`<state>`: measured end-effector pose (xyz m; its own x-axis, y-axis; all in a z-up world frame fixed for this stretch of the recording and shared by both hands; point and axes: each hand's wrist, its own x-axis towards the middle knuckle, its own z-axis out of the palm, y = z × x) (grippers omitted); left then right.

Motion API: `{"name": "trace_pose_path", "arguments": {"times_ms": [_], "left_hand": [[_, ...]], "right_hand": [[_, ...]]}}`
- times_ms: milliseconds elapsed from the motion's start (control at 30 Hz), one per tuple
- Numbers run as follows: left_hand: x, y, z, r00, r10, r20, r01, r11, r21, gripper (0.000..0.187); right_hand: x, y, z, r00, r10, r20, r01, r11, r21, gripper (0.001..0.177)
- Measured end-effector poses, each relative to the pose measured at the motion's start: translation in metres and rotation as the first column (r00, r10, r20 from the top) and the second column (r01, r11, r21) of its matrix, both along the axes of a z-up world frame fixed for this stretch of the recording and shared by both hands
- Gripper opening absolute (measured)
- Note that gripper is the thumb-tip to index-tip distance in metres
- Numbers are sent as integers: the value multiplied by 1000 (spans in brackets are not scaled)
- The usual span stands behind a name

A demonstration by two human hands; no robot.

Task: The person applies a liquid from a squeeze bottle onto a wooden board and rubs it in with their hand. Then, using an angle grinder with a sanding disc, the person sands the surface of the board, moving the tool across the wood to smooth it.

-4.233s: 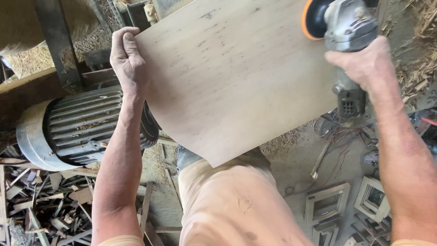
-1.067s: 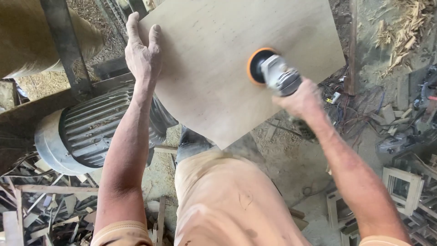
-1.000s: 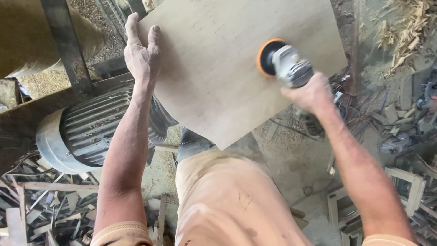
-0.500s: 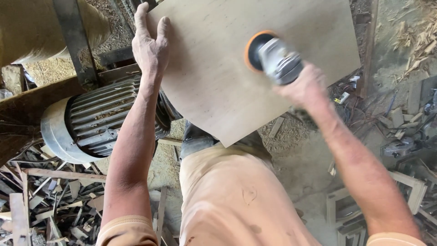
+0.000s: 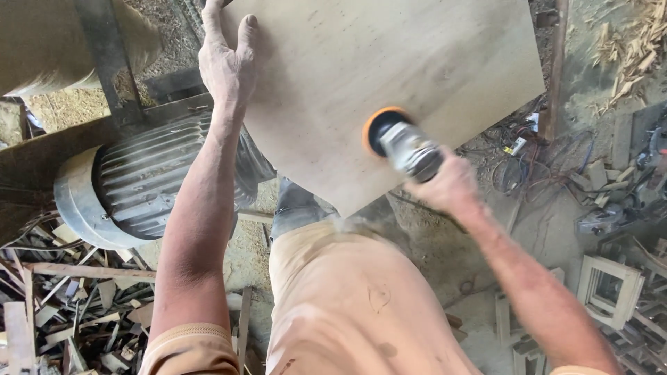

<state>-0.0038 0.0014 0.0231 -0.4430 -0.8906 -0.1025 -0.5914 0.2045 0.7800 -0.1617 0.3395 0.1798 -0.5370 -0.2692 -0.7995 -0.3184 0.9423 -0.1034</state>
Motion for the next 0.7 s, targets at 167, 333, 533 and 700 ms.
{"name": "trace_pose_path", "arguments": {"times_ms": [167,333,533,700], "left_hand": [[-1,0,3,1000,26,16,-26,1000,-16,42],[5,-3,-15,998,31,60,-32,999,6,60],[5,-5,-31,993,52,103,-52,999,0,73],[5,-8,-41,999,36,14,-35,997,-73,52]], "right_hand": [[-80,19,-5,954,-135,-268,142,990,6,54],[-124,22,-10,945,-204,-255,181,977,-111,43],[-43,-4,6,974,-158,-163,149,987,-63,52],[33,2,3,996,75,-52,-78,994,-71,79]]}}
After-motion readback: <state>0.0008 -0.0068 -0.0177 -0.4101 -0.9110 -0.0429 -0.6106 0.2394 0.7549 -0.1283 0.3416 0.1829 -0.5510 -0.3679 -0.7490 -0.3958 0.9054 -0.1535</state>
